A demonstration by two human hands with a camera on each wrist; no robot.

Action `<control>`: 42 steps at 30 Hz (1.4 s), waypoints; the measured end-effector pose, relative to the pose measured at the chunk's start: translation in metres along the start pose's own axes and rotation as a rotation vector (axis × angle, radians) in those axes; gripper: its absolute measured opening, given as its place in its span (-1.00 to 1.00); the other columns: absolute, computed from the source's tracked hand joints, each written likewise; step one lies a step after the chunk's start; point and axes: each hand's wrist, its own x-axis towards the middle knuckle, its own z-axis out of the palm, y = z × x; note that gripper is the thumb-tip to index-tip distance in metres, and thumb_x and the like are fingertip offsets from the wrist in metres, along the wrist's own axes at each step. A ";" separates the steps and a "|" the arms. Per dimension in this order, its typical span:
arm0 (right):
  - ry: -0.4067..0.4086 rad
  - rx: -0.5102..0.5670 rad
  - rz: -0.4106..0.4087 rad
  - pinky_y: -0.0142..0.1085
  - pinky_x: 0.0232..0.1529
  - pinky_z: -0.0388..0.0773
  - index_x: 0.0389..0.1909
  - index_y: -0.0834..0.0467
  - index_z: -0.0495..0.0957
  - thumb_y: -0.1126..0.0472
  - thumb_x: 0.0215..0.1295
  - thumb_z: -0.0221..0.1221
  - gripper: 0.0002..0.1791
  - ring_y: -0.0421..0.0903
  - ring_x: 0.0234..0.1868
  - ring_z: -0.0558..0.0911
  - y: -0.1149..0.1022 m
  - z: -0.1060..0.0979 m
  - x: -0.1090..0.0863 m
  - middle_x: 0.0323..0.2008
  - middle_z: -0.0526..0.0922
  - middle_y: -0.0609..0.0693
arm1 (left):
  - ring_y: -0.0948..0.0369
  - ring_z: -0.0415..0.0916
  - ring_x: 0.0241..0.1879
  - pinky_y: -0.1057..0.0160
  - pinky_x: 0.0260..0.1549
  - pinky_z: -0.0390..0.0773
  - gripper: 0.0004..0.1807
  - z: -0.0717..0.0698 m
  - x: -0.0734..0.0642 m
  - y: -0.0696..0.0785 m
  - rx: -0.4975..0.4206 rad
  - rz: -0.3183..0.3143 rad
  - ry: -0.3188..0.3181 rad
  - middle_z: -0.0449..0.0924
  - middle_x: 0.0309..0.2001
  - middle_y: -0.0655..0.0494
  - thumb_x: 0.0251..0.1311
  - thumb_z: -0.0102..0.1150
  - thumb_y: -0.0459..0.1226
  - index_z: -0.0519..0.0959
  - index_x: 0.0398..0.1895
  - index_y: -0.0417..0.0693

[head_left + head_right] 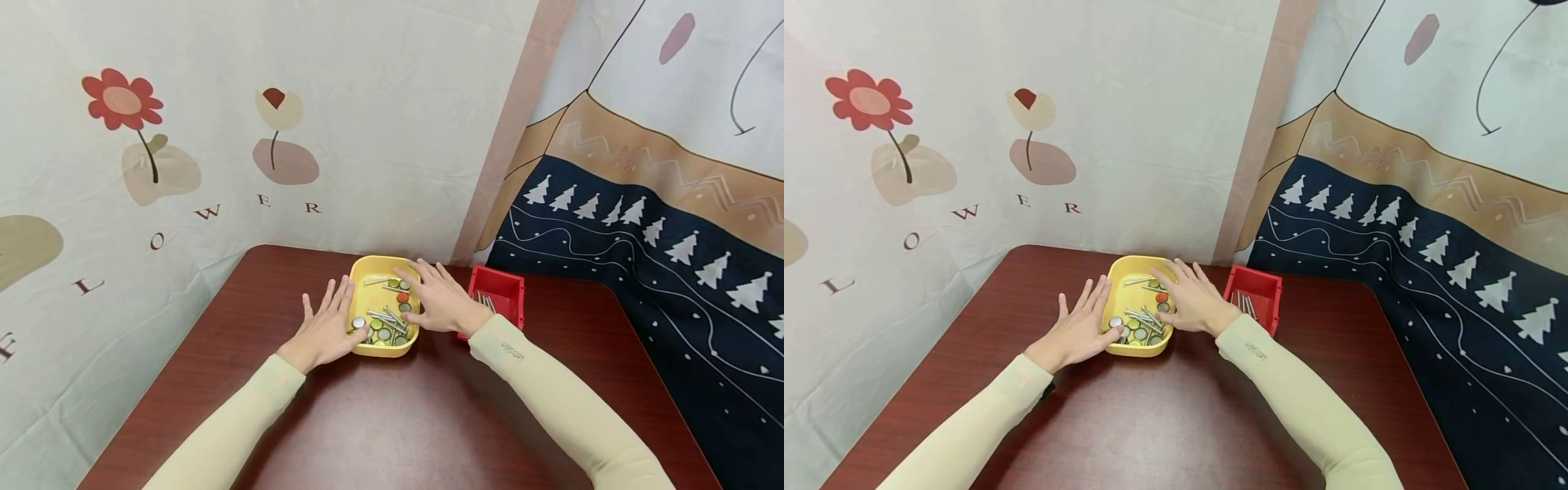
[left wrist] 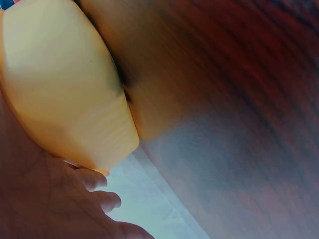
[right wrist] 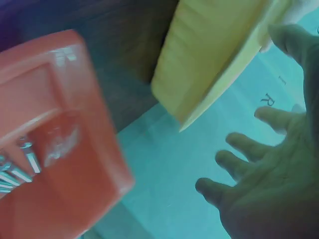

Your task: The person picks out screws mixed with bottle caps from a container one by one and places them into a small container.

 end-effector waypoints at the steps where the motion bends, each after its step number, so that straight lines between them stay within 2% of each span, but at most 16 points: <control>1: -0.020 -0.005 -0.009 0.38 0.89 0.07 0.92 -0.03 0.18 -0.23 0.54 0.49 0.10 0.31 0.92 0.16 -0.003 -0.001 0.002 0.88 0.19 0.22 | -0.20 -0.37 0.97 -0.80 0.68 -0.33 0.19 0.000 0.000 0.000 -0.001 0.000 -0.002 -0.33 0.98 -0.06 0.63 0.14 0.25 -0.17 0.98 -0.16; 5: -0.083 -0.028 -0.053 0.44 0.87 0.05 0.90 -0.03 0.23 -0.21 0.49 0.53 0.10 0.27 0.90 0.19 -0.013 -0.001 0.009 0.85 0.23 0.24 | -0.21 -0.37 0.97 -0.80 0.68 -0.33 0.18 0.000 0.000 0.001 0.002 -0.001 -0.005 -0.33 0.98 -0.06 0.64 0.14 0.25 -0.17 0.98 -0.16; 9: -0.159 -0.102 -0.090 0.44 0.87 0.07 0.88 -0.03 0.28 -0.22 0.46 0.54 0.09 0.26 0.87 0.26 -0.024 -0.002 0.017 0.82 0.31 0.23 | -0.21 -0.37 0.97 -0.81 0.68 -0.30 0.17 0.000 0.000 0.001 0.011 0.000 -0.003 -0.33 0.98 -0.06 0.65 0.13 0.24 -0.17 0.98 -0.17; 16: -0.323 -0.222 -0.042 0.33 0.90 0.06 0.90 -0.13 0.25 -0.24 0.41 0.60 0.15 0.17 0.88 0.30 -0.043 0.003 0.033 0.83 0.35 0.12 | -0.20 -0.39 0.97 -0.80 0.68 -0.32 0.18 0.002 0.000 0.000 0.003 -0.004 0.003 -0.35 0.98 -0.05 0.65 0.13 0.24 -0.20 0.98 -0.15; 22: -0.369 -0.297 -0.033 0.23 0.87 0.23 0.85 -0.17 0.34 -0.17 0.40 0.60 0.06 0.10 0.78 0.46 -0.057 0.001 0.039 0.75 0.48 0.07 | -0.18 -0.42 0.97 -0.79 0.69 -0.35 0.19 0.003 -0.001 -0.001 -0.001 -0.007 -0.002 -0.37 0.98 -0.04 0.64 0.13 0.25 -0.22 0.98 -0.14; 26: -0.405 -0.269 -0.020 0.20 0.85 0.27 0.80 -0.16 0.42 -0.07 0.42 0.56 -0.04 0.10 0.75 0.51 -0.064 -0.001 0.043 0.72 0.52 0.08 | -0.18 -0.42 0.97 -0.79 0.69 -0.34 0.19 0.003 0.000 -0.001 0.001 -0.007 0.000 -0.37 0.98 -0.03 0.64 0.13 0.26 -0.22 0.98 -0.13; 29: -0.422 -0.237 -0.002 0.16 0.79 0.39 0.76 -0.15 0.48 -0.08 0.50 0.50 -0.15 0.08 0.65 0.61 -0.066 0.000 0.047 0.65 0.59 0.08 | -0.18 -0.42 0.97 -0.80 0.68 -0.36 0.19 0.003 0.001 -0.001 -0.004 -0.006 -0.002 -0.37 0.98 -0.04 0.64 0.12 0.26 -0.23 0.98 -0.13; 33: -0.436 -0.227 0.000 0.08 0.58 0.63 0.70 -0.10 0.54 -0.09 0.56 0.46 -0.25 0.02 0.44 0.71 -0.068 0.000 0.049 0.51 0.65 0.08 | -0.17 -0.43 0.97 -0.79 0.69 -0.36 0.20 0.003 0.000 -0.001 0.000 -0.008 -0.003 -0.38 0.98 -0.03 0.64 0.13 0.26 -0.23 0.98 -0.13; 36: -0.452 -0.234 0.002 0.05 0.46 0.73 0.69 -0.11 0.54 -0.05 0.51 0.50 -0.23 -0.04 0.33 0.70 -0.070 -0.001 0.049 0.47 0.66 0.07 | -0.17 -0.42 0.97 -0.79 0.69 -0.33 0.20 0.002 0.000 -0.001 0.005 -0.007 -0.001 -0.37 0.98 -0.03 0.64 0.13 0.26 -0.22 0.98 -0.13; 42: -0.483 -0.254 0.024 -0.06 0.31 0.79 0.68 -0.12 0.52 0.05 0.44 0.57 -0.17 -0.11 0.18 0.66 -0.073 -0.001 0.049 0.42 0.65 0.04 | -0.19 -0.38 0.97 -0.80 0.68 -0.31 0.17 0.003 0.002 -0.001 0.007 -0.001 0.004 -0.34 0.98 -0.04 0.63 0.13 0.23 -0.20 0.98 -0.14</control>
